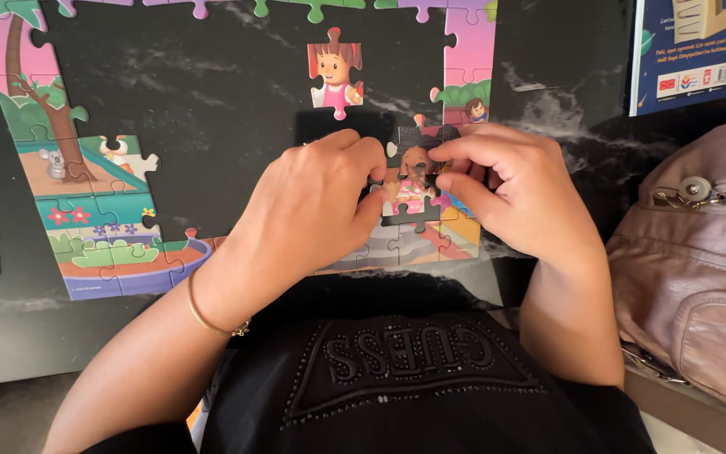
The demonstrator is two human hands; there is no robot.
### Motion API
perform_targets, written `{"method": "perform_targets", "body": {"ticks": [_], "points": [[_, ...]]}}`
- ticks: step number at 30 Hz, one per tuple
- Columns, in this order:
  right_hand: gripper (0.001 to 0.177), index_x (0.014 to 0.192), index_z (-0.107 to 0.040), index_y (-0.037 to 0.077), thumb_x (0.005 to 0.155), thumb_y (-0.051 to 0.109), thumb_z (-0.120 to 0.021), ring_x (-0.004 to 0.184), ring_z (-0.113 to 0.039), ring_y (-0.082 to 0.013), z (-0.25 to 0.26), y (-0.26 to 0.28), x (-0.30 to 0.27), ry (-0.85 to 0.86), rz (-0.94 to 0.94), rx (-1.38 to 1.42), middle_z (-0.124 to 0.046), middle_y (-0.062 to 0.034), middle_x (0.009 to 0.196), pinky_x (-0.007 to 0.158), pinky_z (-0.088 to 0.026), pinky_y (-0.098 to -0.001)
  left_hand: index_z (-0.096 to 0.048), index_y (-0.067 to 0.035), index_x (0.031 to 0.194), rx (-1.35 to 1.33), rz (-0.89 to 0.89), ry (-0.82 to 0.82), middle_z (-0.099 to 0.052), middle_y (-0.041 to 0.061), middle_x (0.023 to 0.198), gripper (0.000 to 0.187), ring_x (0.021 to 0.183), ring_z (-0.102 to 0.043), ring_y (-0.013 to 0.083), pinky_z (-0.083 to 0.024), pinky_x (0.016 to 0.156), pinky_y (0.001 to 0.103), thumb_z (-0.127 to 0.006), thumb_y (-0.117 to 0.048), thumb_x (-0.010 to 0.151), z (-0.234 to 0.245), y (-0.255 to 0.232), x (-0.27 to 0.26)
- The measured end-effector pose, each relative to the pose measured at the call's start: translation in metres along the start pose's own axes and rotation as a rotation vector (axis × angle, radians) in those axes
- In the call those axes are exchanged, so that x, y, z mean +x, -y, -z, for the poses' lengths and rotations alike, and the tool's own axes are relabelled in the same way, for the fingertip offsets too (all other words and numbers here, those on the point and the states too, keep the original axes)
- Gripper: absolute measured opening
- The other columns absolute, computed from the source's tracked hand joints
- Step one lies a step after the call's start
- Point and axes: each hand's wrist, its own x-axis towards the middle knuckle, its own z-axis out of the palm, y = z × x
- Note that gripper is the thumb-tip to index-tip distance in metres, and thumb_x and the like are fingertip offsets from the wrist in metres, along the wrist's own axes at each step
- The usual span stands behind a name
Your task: Assemble a jigsaw puzzle on a table.
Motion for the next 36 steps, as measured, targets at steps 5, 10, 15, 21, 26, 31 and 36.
{"method": "perform_targets", "body": {"ticks": [5, 10, 15, 21, 26, 31, 36], "points": [[0.042, 0.114, -0.075, 0.007, 0.076, 0.017, -0.088, 0.092, -0.064, -0.0207, -0.006, 0.003, -0.002, -0.026, 0.227, -0.106, -0.063, -0.0061, 0.099, 0.078, -0.049, -0.0349, -0.065, -0.002, 0.093, -0.14, -0.038, -0.015, -0.066, 0.012, 0.081, 0.011, 0.071, -0.067, 0.0329, -0.053, 0.062, 0.043, -0.071, -0.005, 0.084, 0.012, 0.011, 0.001], [0.056, 0.115, -0.073, 0.01, 0.064, 0.025, -0.092, 0.107, -0.058, -0.0285, -0.016, 0.004, -0.002, -0.02, 0.325, -0.3, -0.058, -0.0056, 0.105, 0.091, -0.04, -0.0445, -0.066, -0.001, 0.103, -0.264, -0.05, -0.106, -0.068, 0.011, 0.087, 0.015, 0.074, -0.073, 0.0242, -0.057, 0.065, 0.035, -0.072, -0.001, 0.089, 0.057, 0.009, -0.008], [0.045, 0.103, -0.067, 0.011, 0.064, 0.02, -0.087, 0.1, -0.059, -0.0265, -0.018, 0.019, 0.002, 0.019, 0.252, -0.291, -0.061, -0.0034, 0.101, 0.085, -0.04, -0.0421, -0.066, -0.002, 0.101, 0.022, -0.079, -0.142, -0.068, 0.012, 0.087, 0.016, 0.075, -0.07, 0.0308, -0.054, 0.066, 0.04, -0.074, -0.003, 0.087, 0.079, 0.022, -0.02], [0.025, 0.094, -0.064, 0.008, 0.077, 0.012, -0.082, 0.082, -0.065, -0.0229, -0.017, 0.029, 0.019, 0.059, 0.281, -0.28, -0.067, -0.0013, 0.081, 0.083, -0.043, -0.0413, -0.065, -0.004, 0.099, 0.076, -0.09, -0.06, -0.066, 0.013, 0.086, 0.02, 0.081, -0.067, 0.0361, -0.053, 0.071, 0.046, -0.074, -0.008, 0.081, 0.058, 0.046, -0.029], [0.015, 0.094, -0.065, 0.004, 0.086, 0.006, -0.078, 0.067, -0.068, -0.0119, -0.028, 0.052, 0.047, 0.05, 0.05, -0.003, -0.072, -0.0009, 0.079, 0.062, -0.053, -0.028, -0.064, -0.004, 0.1, 0.043, -0.11, -0.091, -0.064, 0.014, 0.088, 0.021, 0.087, -0.065, 0.0367, -0.052, 0.076, 0.046, -0.074, -0.008, 0.082, 0.058, 0.045, -0.035], [0.019, 0.095, -0.065, 0.003, 0.085, 0.007, -0.08, 0.068, -0.068, -0.0117, -0.043, 0.052, 0.059, -0.035, 0.05, -0.023, -0.072, -0.002, 0.079, 0.061, -0.053, -0.0268, -0.063, -0.005, 0.099, 0.112, -0.114, -0.086, -0.06, 0.013, 0.091, 0.024, 0.089, -0.064, 0.0345, -0.053, 0.078, 0.043, -0.075, -0.01, 0.079, 0.057, 0.042, -0.036], [0.021, 0.104, -0.067, 0.004, 0.087, 0.004, -0.08, 0.081, -0.071, -0.016, -0.048, 0.046, 0.056, -0.159, 0.112, -0.066, -0.069, -0.0077, 0.097, 0.07, -0.057, -0.0272, -0.063, -0.006, 0.102, 0.222, -0.118, -0.08, -0.058, 0.009, 0.09, 0.031, 0.087, -0.062, 0.0293, -0.052, 0.076, 0.04, -0.077, -0.014, 0.075, 0.055, 0.037, -0.036]]}}
